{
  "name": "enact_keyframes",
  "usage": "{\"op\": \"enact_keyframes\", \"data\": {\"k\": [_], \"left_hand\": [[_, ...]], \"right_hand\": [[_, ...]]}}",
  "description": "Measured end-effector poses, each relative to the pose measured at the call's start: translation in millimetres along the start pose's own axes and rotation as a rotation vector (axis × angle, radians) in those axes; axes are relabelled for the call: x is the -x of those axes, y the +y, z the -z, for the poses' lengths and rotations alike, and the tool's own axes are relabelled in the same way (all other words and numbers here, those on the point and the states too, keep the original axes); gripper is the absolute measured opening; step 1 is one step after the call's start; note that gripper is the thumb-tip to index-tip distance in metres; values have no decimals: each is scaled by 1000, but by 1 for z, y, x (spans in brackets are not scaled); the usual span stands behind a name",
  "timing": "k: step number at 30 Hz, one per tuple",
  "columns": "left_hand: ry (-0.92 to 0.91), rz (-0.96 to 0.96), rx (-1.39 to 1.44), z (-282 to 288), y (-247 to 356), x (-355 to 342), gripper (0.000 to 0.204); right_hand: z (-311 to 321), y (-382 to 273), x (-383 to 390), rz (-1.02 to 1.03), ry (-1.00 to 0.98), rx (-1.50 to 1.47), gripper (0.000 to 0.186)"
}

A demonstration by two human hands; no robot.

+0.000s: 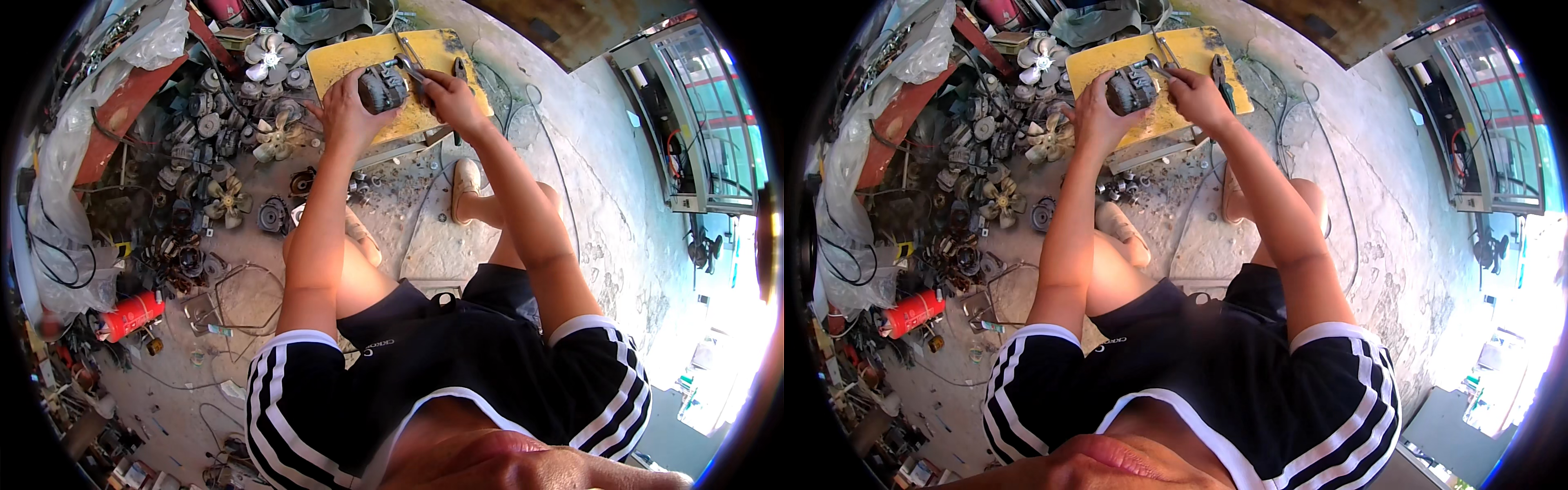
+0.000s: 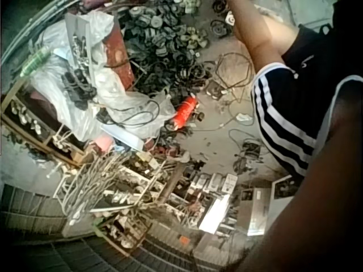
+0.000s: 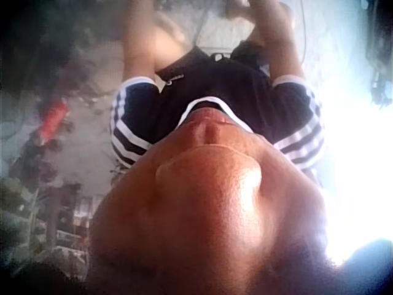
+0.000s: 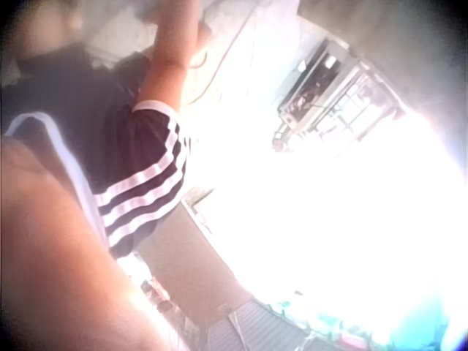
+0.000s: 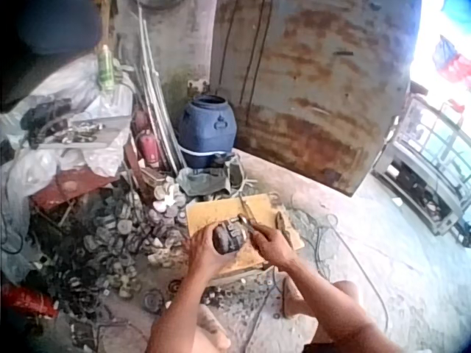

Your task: The person uses a wrench and pliers to disassemble a mechanical part on a yellow platform, loosening and removing a screw by hand and with tools.

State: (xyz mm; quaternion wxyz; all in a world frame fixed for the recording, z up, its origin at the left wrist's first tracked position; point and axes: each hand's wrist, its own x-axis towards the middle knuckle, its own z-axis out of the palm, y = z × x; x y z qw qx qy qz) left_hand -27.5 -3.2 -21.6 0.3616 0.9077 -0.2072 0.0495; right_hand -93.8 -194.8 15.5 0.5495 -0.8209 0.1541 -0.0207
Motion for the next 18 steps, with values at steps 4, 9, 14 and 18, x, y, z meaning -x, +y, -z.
{"op": "enact_keyframes", "data": {"k": [4,9,14,18], "left_hand": [[11,4,28,3,3,1,94],[12,-27,47,0,2,-1,93],[2,-3,26,4,4,-2,92],[-12,4,32,4,3,-2,91]], "right_hand": [[-16,12,14,284,171,476,41],[-26,-11,16,-339,19,-843,42],[-19,6,7,92,162,11,38],[-12,17,6,372,262,501,40]]}}
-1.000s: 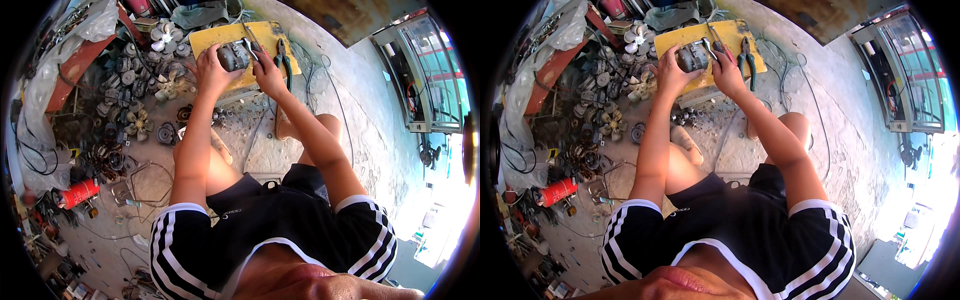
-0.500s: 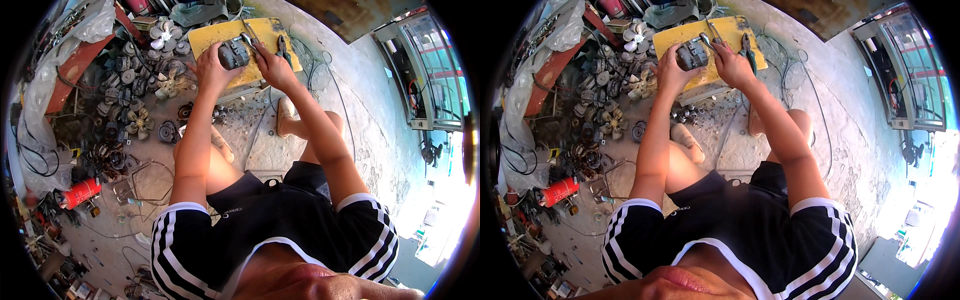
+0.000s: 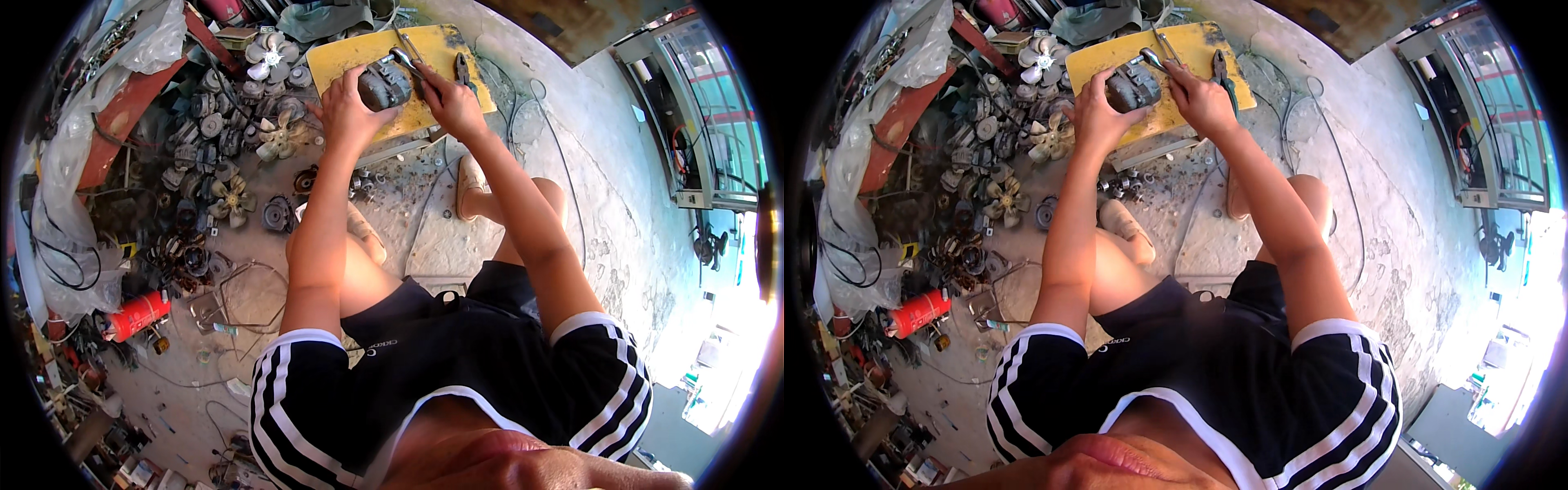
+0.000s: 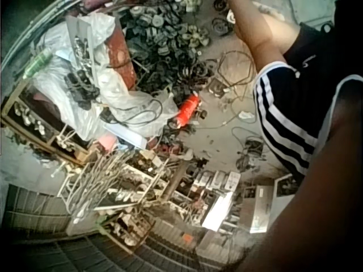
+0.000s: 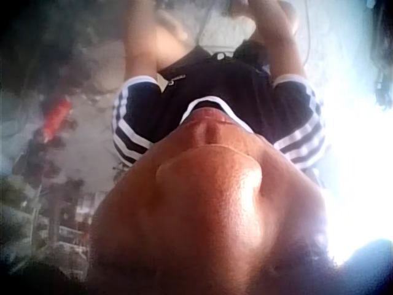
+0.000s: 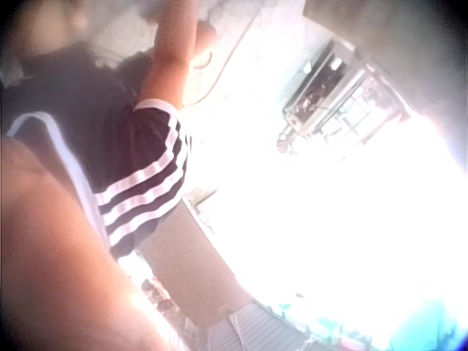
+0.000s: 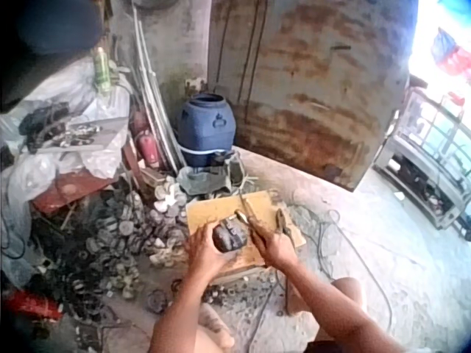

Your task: The person uses a wrench and pliers to disassemble a mechanical part on a yellow platform, loosening and removing a screw by hand and with tools.

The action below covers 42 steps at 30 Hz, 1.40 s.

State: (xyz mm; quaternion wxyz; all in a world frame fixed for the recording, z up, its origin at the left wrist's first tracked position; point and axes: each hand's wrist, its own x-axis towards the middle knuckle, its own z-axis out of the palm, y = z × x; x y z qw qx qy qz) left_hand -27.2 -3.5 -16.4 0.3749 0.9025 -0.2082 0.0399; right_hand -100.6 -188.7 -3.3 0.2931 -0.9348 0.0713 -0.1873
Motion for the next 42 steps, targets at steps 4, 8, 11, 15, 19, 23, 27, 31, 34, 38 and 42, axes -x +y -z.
{"op": "enact_keyframes", "data": {"k": [4,8,11,15,19,23,27,31,34,38,42], "left_hand": [[2,-14,-60,-4,4,2,92],[7,-9,-53,-4,2,-1,93],[11,-17,-43,-5,3,0,93],[-19,-17,-15,-1,4,-3,92],[-45,-23,3,2,2,-6,92],[-52,-23,3,5,2,-6,93],[-55,-13,-14,6,0,-5,93],[-67,-24,-41,7,2,-7,93],[-64,-42,-33,3,6,-7,92],[-43,-62,-12,0,-2,-7,92],[-73,-50,-29,6,1,-9,92]], "right_hand": [[-10,7,3,-231,-120,-377,40],[3,-14,-9,-663,-339,-898,45],[15,-14,-18,-639,-354,-997,50],[10,2,-30,-469,-403,-829,48],[5,6,-35,-488,-432,-811,46],[-12,4,-26,-149,-164,-229,49],[-9,-4,-25,-357,-246,-689,48],[-7,-12,-22,-532,-296,-840,46],[-29,12,-20,-64,31,-325,46],[-38,22,-18,94,91,-219,47],[-8,-4,-19,-540,-294,-943,48]]}}
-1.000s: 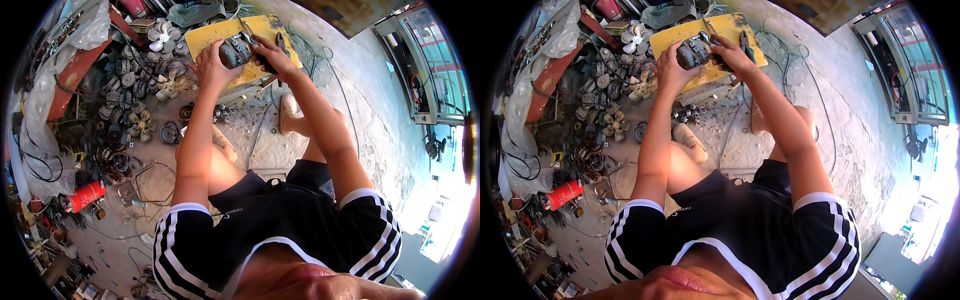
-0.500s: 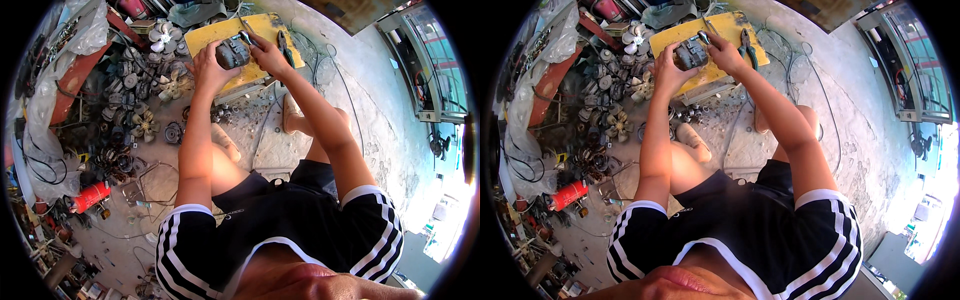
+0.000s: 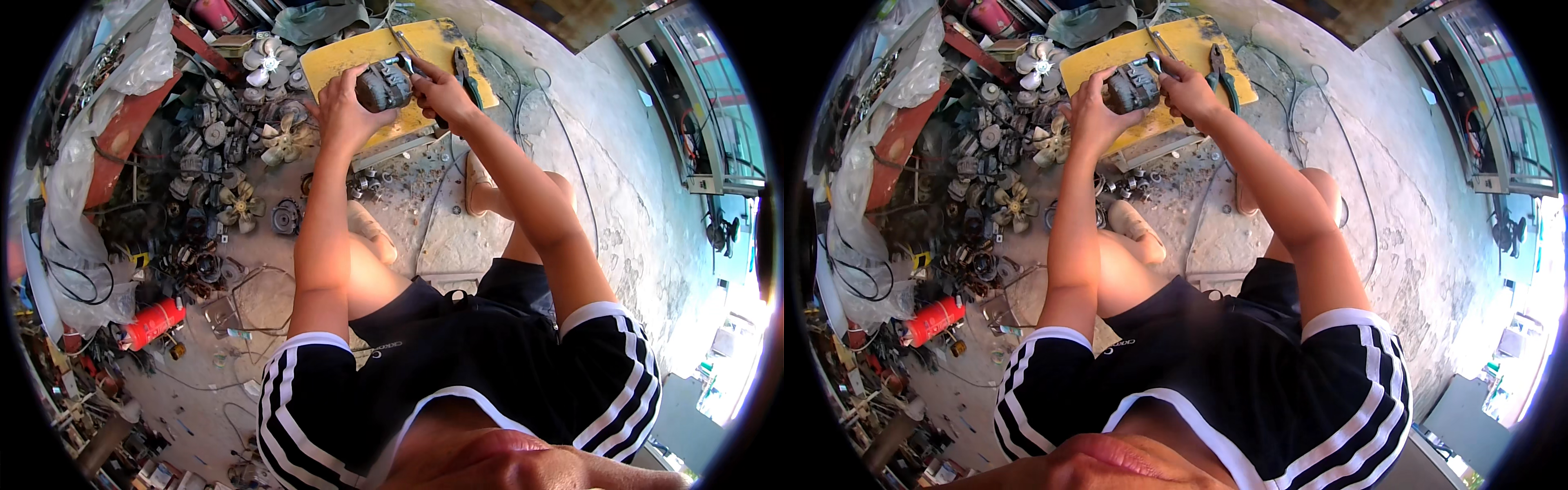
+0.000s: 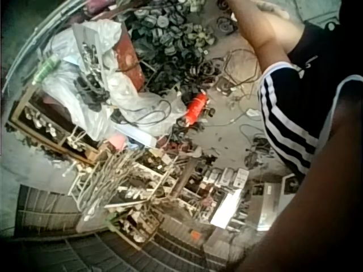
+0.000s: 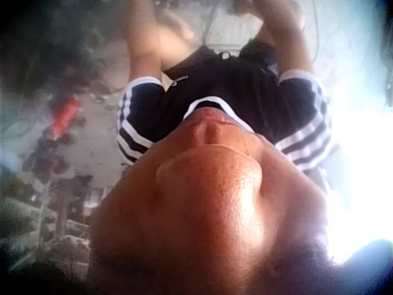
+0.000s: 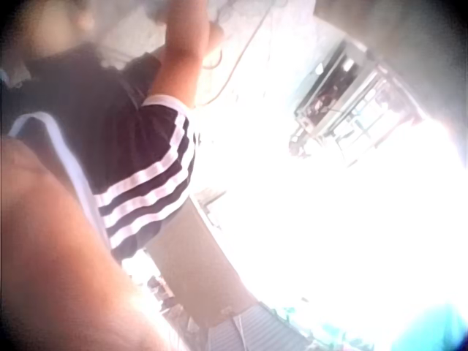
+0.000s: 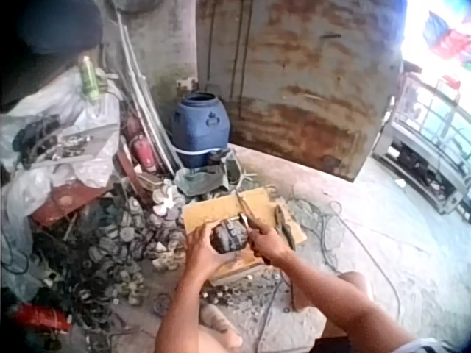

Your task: The person uses a wrench and pliers to disassemble a mechanical part on a yellow platform, loosening and removing a screw by hand and with tools.

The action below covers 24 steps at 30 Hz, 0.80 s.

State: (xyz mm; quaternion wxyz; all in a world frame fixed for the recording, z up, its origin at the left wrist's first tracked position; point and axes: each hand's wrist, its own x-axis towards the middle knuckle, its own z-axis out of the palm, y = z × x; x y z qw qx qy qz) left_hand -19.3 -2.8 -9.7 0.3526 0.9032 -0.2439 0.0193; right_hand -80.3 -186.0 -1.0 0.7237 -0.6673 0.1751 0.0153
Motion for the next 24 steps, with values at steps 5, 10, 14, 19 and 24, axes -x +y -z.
{"op": "enact_keyframes", "data": {"k": [5,10,14,19,24], "left_hand": [[-10,-10,-5,1,3,-1,91],[7,-4,-14,-1,2,1,93],[-12,-11,3,4,2,3,92],[-10,-31,61,-2,4,-1,89],[-65,-95,59,-2,-9,-3,91]], "right_hand": [[15,12,-14,252,48,398,49],[8,22,-11,374,127,480,49],[9,9,-3,159,54,217,45],[-3,22,-2,233,206,220,42],[13,7,5,59,78,311,43]]}}
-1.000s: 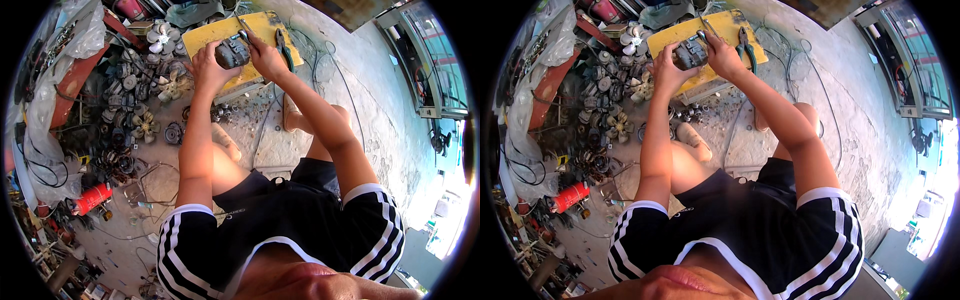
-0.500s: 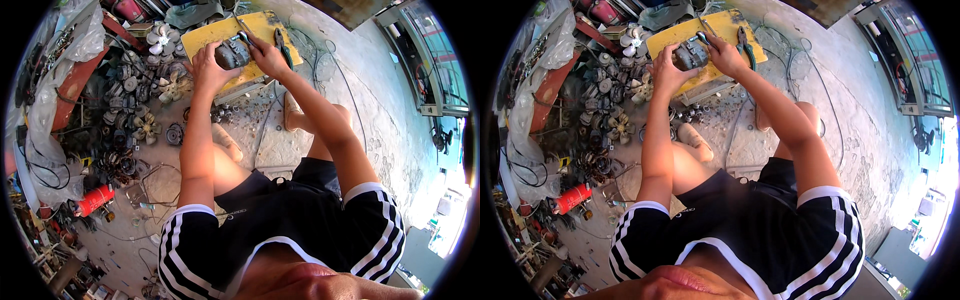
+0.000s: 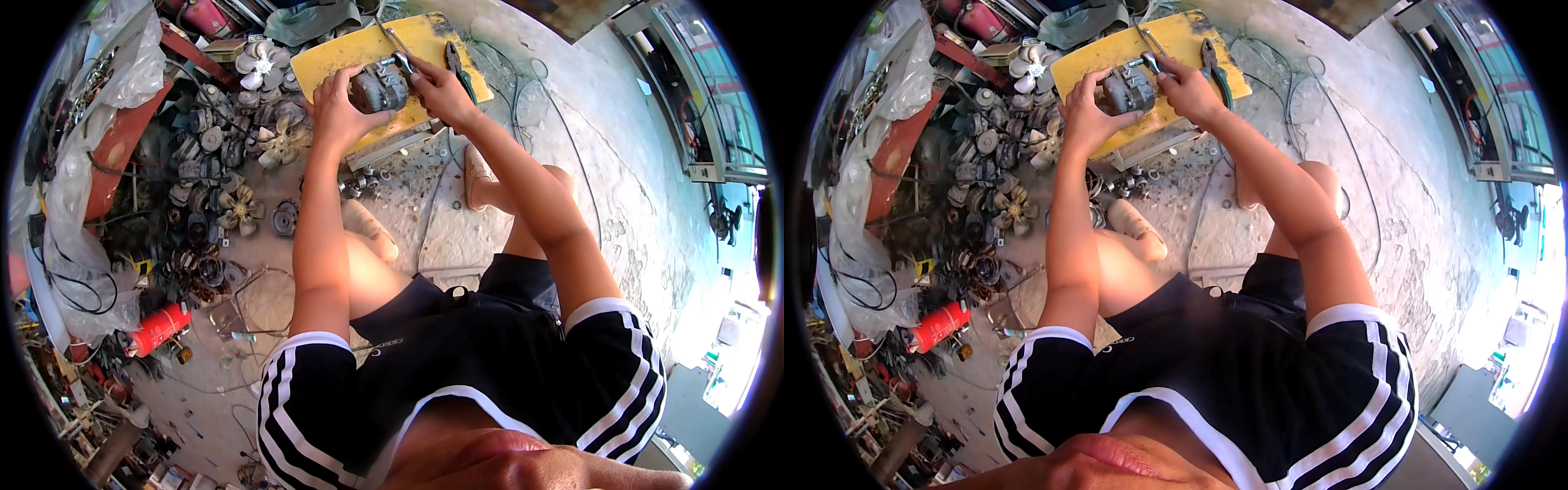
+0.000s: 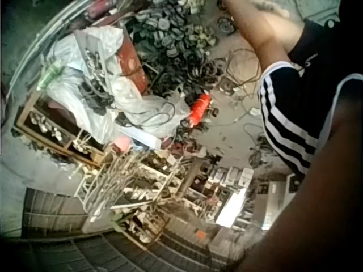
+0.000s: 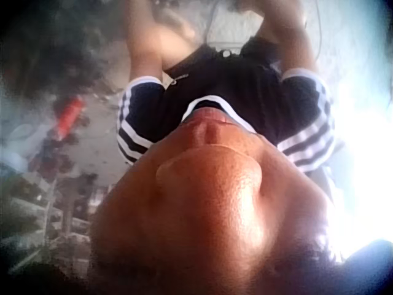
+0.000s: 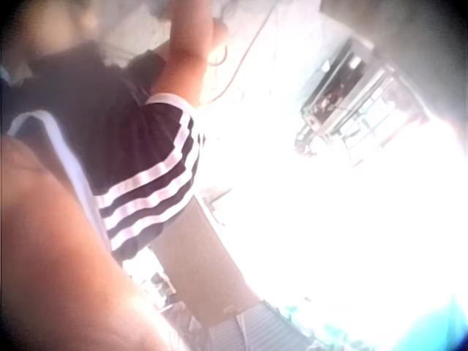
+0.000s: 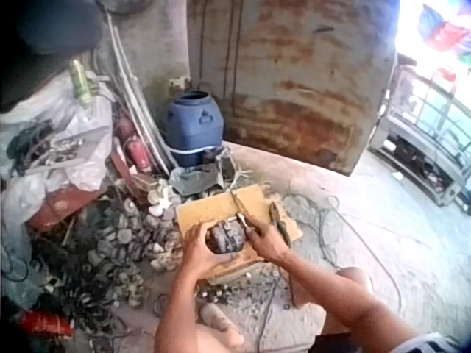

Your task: The person uses a wrench and pliers to disassemble a mechanical part on a yellow platform, loosening and removing a screw by hand and with tools.

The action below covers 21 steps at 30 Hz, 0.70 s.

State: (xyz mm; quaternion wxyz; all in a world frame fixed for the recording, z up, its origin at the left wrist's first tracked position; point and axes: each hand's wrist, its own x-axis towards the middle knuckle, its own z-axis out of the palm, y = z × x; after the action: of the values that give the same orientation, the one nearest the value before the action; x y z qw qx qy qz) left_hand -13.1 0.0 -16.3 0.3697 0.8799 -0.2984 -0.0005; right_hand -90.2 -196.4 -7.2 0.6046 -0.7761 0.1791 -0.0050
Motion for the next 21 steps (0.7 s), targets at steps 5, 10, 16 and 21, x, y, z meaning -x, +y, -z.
{"op": "enact_keyframes", "data": {"k": [5,10,16,21], "left_hand": [[30,32,0,-10,7,-1,97],[-19,41,-66,-9,7,1,102],[32,-33,-88,-5,13,8,97],[86,-106,-52,-3,9,13,95]], "right_hand": [[-18,10,7,397,306,361,43],[-23,17,6,318,254,107,43],[-23,14,19,663,398,358,46],[-29,20,22,691,425,382,49]]}}
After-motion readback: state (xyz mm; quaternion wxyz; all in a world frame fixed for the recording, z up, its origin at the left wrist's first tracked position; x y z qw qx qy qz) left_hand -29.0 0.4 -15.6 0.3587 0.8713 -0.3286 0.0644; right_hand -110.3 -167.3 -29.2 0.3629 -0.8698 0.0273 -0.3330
